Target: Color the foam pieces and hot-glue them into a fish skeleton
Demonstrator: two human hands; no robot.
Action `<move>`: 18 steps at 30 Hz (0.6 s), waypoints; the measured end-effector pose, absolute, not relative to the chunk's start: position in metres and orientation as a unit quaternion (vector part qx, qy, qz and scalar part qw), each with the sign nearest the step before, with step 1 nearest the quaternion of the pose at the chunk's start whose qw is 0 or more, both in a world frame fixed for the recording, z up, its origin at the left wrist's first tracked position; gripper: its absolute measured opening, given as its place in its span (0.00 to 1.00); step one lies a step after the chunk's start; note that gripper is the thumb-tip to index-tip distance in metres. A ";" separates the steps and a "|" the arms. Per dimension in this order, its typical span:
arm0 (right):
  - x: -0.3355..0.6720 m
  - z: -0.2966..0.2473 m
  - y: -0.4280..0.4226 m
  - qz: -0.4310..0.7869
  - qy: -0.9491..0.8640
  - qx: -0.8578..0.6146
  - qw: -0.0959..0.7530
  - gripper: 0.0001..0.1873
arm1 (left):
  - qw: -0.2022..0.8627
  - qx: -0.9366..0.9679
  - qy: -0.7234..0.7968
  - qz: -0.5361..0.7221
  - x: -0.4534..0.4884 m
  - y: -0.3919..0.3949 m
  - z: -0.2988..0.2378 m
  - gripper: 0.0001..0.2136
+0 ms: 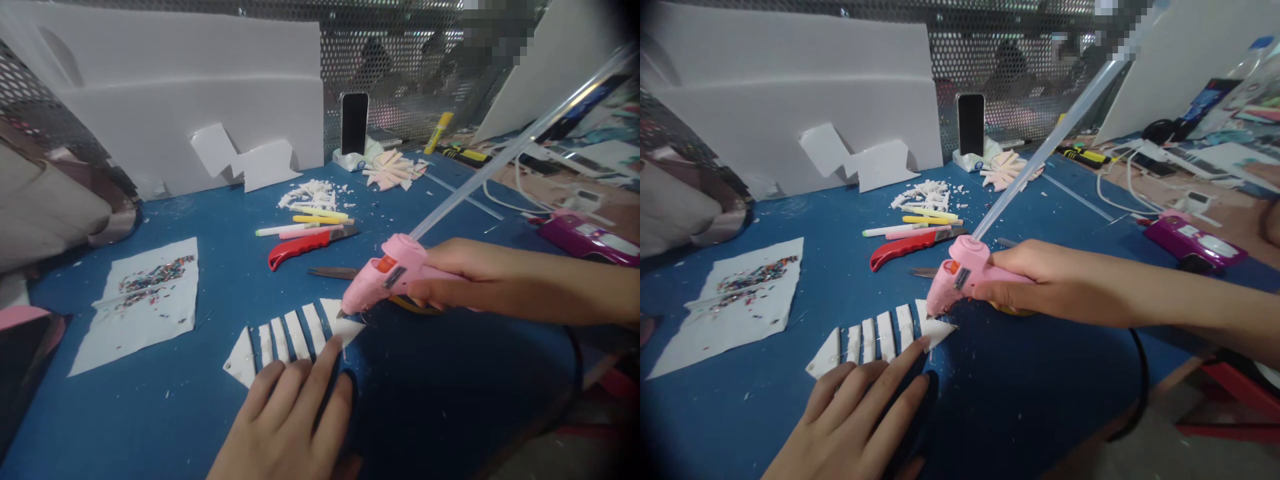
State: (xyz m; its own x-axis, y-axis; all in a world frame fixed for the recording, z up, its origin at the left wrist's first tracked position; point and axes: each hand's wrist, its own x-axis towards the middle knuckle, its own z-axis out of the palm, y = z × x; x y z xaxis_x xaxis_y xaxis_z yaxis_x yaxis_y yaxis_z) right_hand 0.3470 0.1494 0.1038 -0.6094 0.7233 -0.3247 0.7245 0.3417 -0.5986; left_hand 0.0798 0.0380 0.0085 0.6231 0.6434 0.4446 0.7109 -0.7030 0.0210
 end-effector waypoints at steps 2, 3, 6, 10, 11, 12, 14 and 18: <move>0.347 0.104 0.149 -0.415 0.801 0.432 -0.009 0.26 | 0.075 -0.897 -0.379 -0.216 0.080 0.038 0.008 0.15; 0.347 0.103 0.148 -0.424 0.798 0.428 -0.013 0.25 | 0.075 -0.896 -0.380 -0.217 0.079 0.038 0.008 0.15; 0.347 0.103 0.148 -0.417 0.800 0.431 -0.011 0.25 | 0.075 -0.895 -0.381 -0.219 0.079 0.038 0.008 0.16; 0.346 0.104 0.147 -0.429 0.784 0.449 -0.004 0.26 | 0.076 -0.896 -0.378 -0.218 0.079 0.038 0.008 0.16; 0.345 0.105 0.147 -0.425 0.784 0.452 -0.004 0.26 | 0.077 -0.897 -0.377 -0.219 0.079 0.038 0.008 0.16; 0.345 0.106 0.147 -0.420 0.787 0.452 -0.001 0.26 | 0.078 -0.897 -0.375 -0.220 0.079 0.038 0.008 0.15; 0.345 0.107 0.147 -0.404 0.796 0.452 0.003 0.27 | 0.079 -0.897 -0.374 -0.222 0.078 0.038 0.008 0.15; 0.344 0.108 0.147 -0.386 0.806 0.449 -0.003 0.28 | 0.075 -0.898 -0.371 -0.225 0.078 0.038 0.009 0.15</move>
